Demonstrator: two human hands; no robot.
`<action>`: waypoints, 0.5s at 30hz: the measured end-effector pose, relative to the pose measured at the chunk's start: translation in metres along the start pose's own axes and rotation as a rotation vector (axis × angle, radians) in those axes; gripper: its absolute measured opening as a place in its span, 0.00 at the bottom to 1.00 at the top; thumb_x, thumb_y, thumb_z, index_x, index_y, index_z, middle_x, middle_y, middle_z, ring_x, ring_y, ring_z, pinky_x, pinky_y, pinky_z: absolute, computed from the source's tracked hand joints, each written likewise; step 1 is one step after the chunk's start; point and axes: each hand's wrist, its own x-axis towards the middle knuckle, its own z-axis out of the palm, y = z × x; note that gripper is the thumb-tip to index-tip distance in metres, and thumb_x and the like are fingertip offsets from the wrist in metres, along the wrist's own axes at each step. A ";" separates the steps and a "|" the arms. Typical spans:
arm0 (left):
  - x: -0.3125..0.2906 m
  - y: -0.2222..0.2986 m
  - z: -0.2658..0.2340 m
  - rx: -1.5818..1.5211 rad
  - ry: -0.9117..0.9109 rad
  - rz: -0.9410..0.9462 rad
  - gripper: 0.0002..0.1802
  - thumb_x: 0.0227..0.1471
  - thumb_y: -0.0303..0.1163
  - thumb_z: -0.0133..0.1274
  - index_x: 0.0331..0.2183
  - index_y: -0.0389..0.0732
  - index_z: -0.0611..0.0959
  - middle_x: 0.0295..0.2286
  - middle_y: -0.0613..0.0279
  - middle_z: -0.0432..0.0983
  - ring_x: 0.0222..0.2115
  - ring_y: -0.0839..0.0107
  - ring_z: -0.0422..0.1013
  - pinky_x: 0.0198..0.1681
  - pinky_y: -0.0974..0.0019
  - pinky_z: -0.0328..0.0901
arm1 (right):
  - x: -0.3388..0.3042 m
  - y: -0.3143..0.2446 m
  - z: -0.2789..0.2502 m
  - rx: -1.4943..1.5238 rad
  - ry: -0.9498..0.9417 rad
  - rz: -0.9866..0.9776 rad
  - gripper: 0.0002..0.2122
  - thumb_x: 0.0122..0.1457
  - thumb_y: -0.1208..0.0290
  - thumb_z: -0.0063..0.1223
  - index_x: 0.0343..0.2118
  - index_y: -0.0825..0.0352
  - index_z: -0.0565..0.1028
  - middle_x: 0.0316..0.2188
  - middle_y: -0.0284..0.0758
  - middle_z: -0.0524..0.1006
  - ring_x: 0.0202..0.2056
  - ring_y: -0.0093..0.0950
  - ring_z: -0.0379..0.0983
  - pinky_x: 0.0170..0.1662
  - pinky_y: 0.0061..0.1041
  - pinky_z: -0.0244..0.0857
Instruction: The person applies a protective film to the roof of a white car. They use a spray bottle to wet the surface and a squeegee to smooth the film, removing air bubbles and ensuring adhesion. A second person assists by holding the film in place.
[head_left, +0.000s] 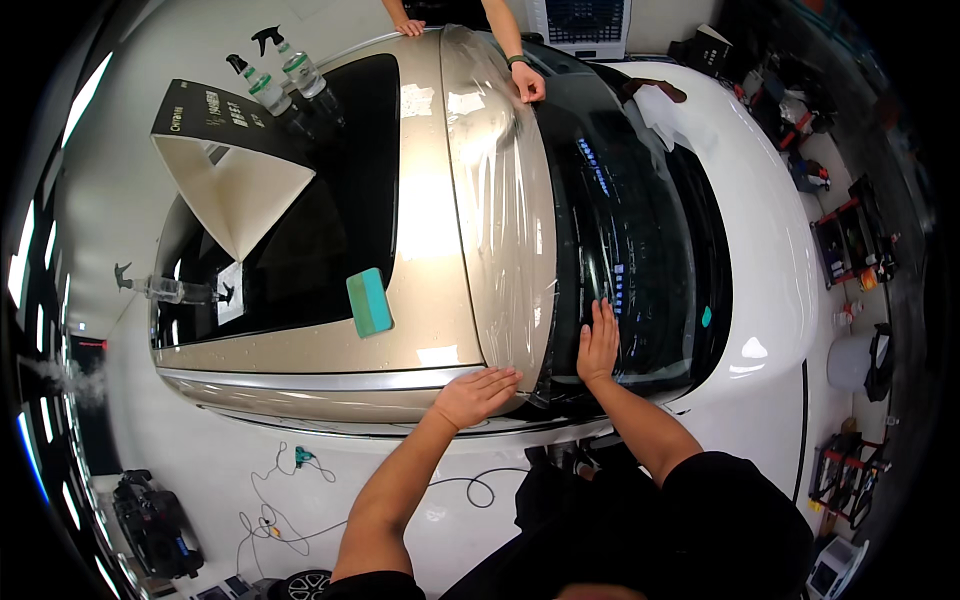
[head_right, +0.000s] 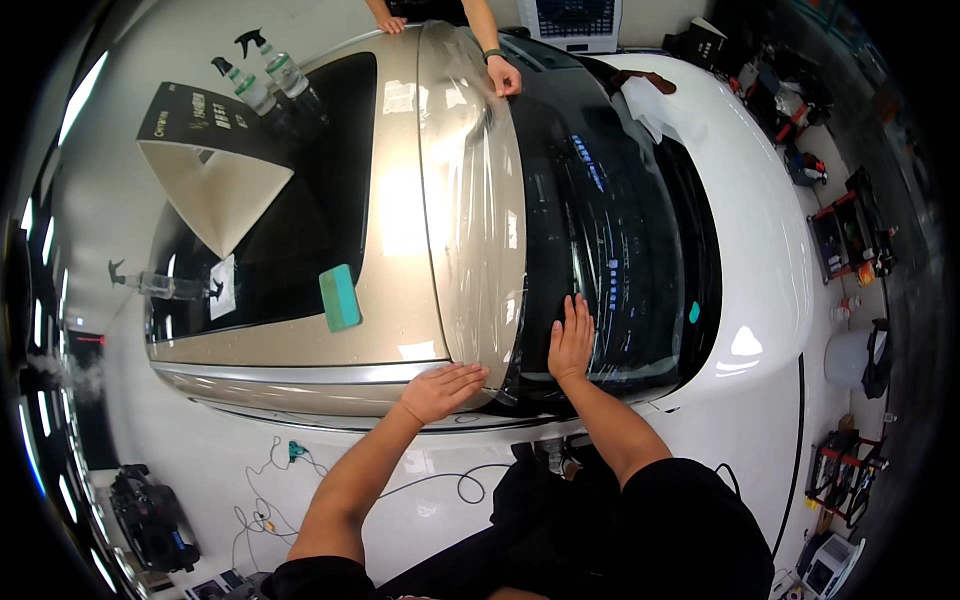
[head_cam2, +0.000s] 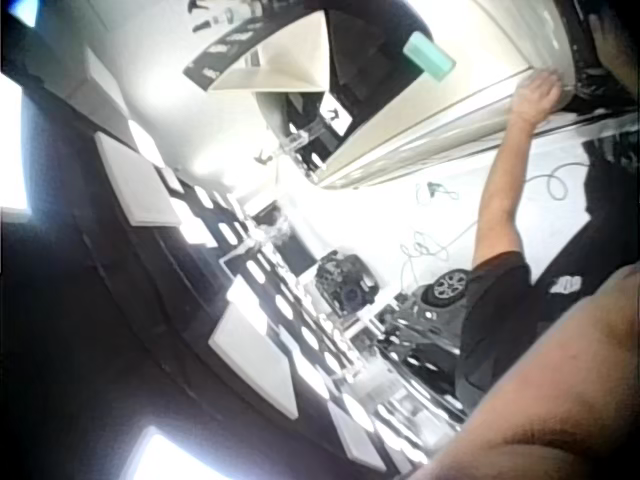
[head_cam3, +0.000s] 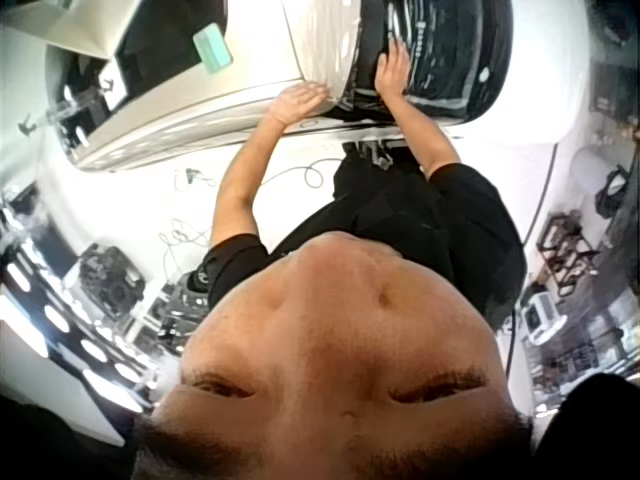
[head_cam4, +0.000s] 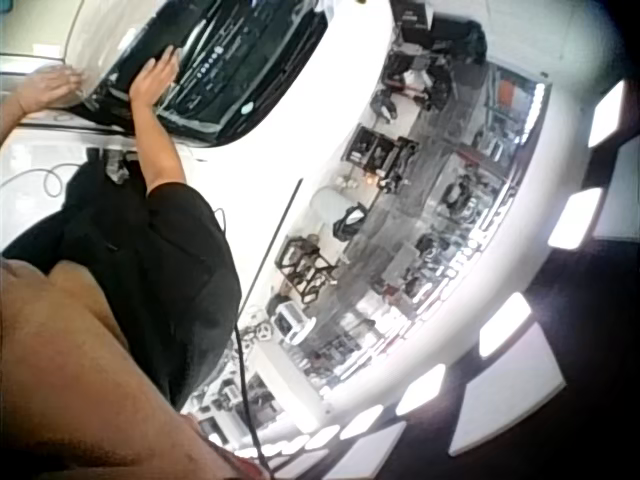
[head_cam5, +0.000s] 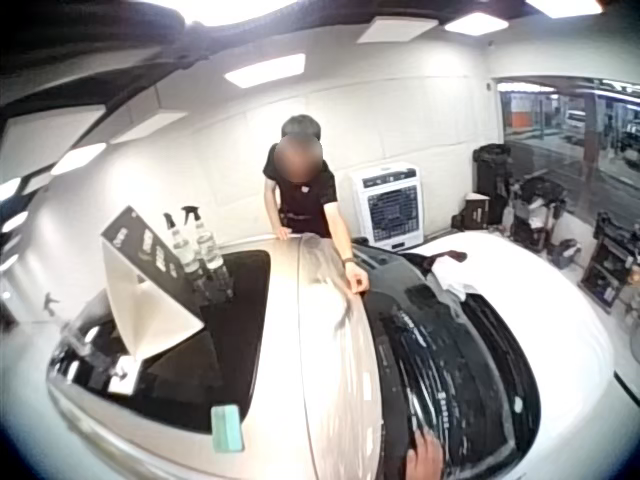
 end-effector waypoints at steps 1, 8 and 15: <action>-0.001 0.000 0.001 0.000 0.000 -0.001 0.13 0.59 0.31 0.61 0.46 0.44 0.87 0.55 0.70 0.83 0.57 0.73 0.78 0.60 0.68 0.73 | 0.000 0.000 0.000 -0.001 0.001 -0.002 0.27 0.76 0.61 0.37 0.75 0.62 0.61 0.76 0.41 0.58 0.77 0.43 0.50 0.78 0.45 0.41; -0.002 -0.001 0.002 0.010 -0.013 -0.006 0.12 0.61 0.31 0.60 0.47 0.44 0.87 0.55 0.71 0.83 0.57 0.74 0.77 0.61 0.68 0.72 | 0.000 0.002 0.001 -0.011 -0.001 -0.005 0.27 0.76 0.60 0.37 0.75 0.62 0.61 0.76 0.41 0.58 0.77 0.43 0.50 0.78 0.45 0.41; -0.002 -0.001 0.002 0.013 -0.037 -0.002 0.13 0.61 0.31 0.59 0.47 0.44 0.86 0.56 0.71 0.82 0.58 0.74 0.77 0.61 0.68 0.71 | 0.001 -0.001 -0.001 -0.016 0.004 -0.009 0.27 0.76 0.60 0.37 0.75 0.62 0.61 0.76 0.41 0.58 0.76 0.43 0.51 0.78 0.45 0.41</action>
